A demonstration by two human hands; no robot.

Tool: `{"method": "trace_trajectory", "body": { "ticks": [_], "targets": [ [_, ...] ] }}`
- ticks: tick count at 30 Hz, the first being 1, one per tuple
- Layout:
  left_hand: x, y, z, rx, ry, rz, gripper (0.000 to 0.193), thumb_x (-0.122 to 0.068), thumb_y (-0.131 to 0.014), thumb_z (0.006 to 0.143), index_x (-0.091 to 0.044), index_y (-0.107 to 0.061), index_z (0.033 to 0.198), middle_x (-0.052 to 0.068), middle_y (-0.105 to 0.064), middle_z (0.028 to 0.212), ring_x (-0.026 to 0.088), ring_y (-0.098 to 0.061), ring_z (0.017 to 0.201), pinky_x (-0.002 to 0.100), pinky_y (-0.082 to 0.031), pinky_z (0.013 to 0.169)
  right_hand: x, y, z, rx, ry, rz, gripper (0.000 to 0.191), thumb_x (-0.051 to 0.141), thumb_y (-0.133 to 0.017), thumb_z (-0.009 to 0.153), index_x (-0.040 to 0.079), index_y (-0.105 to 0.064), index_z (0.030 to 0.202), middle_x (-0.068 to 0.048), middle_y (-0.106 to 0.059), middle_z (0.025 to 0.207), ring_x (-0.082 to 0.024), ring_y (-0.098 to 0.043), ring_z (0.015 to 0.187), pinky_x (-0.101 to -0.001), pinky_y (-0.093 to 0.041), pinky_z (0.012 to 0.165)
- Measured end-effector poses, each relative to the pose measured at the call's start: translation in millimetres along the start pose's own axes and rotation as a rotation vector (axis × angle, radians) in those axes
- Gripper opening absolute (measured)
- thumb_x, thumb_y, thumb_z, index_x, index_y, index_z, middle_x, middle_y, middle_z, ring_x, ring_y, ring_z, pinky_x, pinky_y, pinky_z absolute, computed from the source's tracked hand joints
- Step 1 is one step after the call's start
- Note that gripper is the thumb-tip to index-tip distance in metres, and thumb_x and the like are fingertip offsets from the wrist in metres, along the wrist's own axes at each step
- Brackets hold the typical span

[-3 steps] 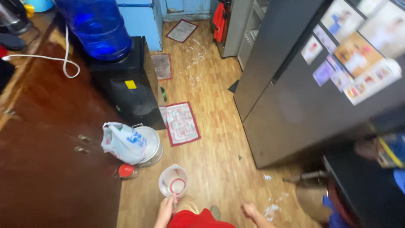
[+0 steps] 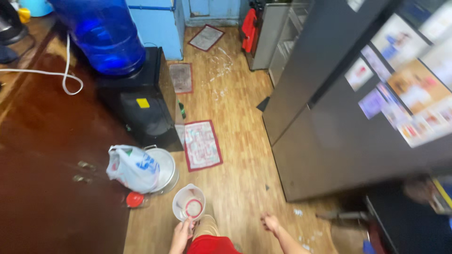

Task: The person carries a small bowl to a wire storage rack, spoons brown powder from a jar into the bowl, then returns to a stainless steel prep table, adds white powder from a container using a yellow scoop, and mixes and kneads the ingredients together by hand in the bowl.

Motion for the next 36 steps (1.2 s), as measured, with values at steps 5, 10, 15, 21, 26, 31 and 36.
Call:
{"method": "trace_trajectory", "body": {
  "ticks": [5,10,15,21,26,31,36],
  "targets": [
    [-95,-34,202,0.009,0.024,0.124,0.053,-0.057,-0.058,0.089,-0.010,-0.075,0.105,0.001,-0.076,0.097,0.015,-0.069,0.094,0.036,-0.056,0.077,215,-13,152,-0.046,0.137,-0.102,0.017,0.022,-0.055,0.096,0.013,-0.068,0.103,0.000,-0.070,0.086,-0.014,-0.063,0.069,-0.0316,-0.052,0.059],
    [-268,-101,405,0.105,-0.037,0.128,0.045,-0.051,-0.058,0.091,-0.010,-0.075,0.101,-0.001,-0.072,0.091,0.012,-0.064,0.086,0.033,-0.053,0.071,359,14,285,-0.119,0.017,-0.109,0.014,0.018,-0.056,0.096,0.011,-0.068,0.099,-0.006,-0.069,0.085,-0.020,-0.065,0.069,-0.0374,-0.051,0.061],
    [-440,-163,610,0.174,-0.168,0.113,0.035,-0.041,-0.058,0.094,-0.010,-0.074,0.094,-0.004,-0.067,0.079,0.009,-0.059,0.071,0.029,-0.048,0.062,464,22,413,-0.103,-0.154,0.018,0.010,0.014,-0.060,0.095,0.008,-0.068,0.094,-0.012,-0.070,0.084,-0.027,-0.067,0.071,-0.0433,-0.054,0.066],
    [-563,-266,835,0.259,-0.305,0.002,0.041,-0.040,-0.060,0.101,-0.004,-0.066,0.084,-0.004,-0.049,0.069,0.008,-0.044,0.061,0.028,-0.035,0.054,636,11,579,0.165,-0.044,-0.650,0.020,0.022,-0.057,0.095,0.010,-0.070,0.088,-0.009,-0.072,0.087,-0.025,-0.070,0.081,-0.0396,-0.058,0.076],
    [-605,-324,993,0.071,-0.122,-0.005,0.044,-0.043,-0.061,0.104,-0.001,-0.068,0.092,0.000,-0.052,0.071,0.011,-0.047,0.062,0.029,-0.041,0.055,831,13,712,0.225,0.534,-1.538,0.015,0.022,-0.062,0.089,0.014,-0.073,0.094,-0.011,-0.072,0.093,-0.032,-0.068,0.089,-0.0453,-0.055,0.077],
    [-706,-392,1161,-0.011,-0.053,0.085,0.047,-0.048,-0.051,0.097,-0.007,-0.072,0.106,0.003,-0.076,0.090,0.016,-0.068,0.071,0.032,-0.054,0.059,1090,62,875,0.077,0.560,-1.338,0.018,0.027,-0.062,0.095,0.015,-0.075,0.099,-0.008,-0.073,0.092,-0.025,-0.068,0.082,-0.0402,-0.054,0.071],
    [-891,-448,1264,-0.153,-0.988,0.718,0.069,-0.061,-0.061,0.095,0.001,-0.065,0.125,0.008,-0.073,0.106,0.018,-0.074,0.082,0.029,-0.057,0.065,1381,46,1029,-0.141,0.905,-1.068,0.021,0.032,-0.063,0.101,0.016,-0.076,0.105,-0.004,-0.074,0.091,-0.019,-0.068,0.076,-0.0351,-0.053,0.066]
  ]
}}
Point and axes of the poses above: each hand's wrist, its own z-axis towards the middle knuckle, its own y-axis out of the back of the hand, x = y × z, the point moved 10 cm from there along z, towards the middle knuckle
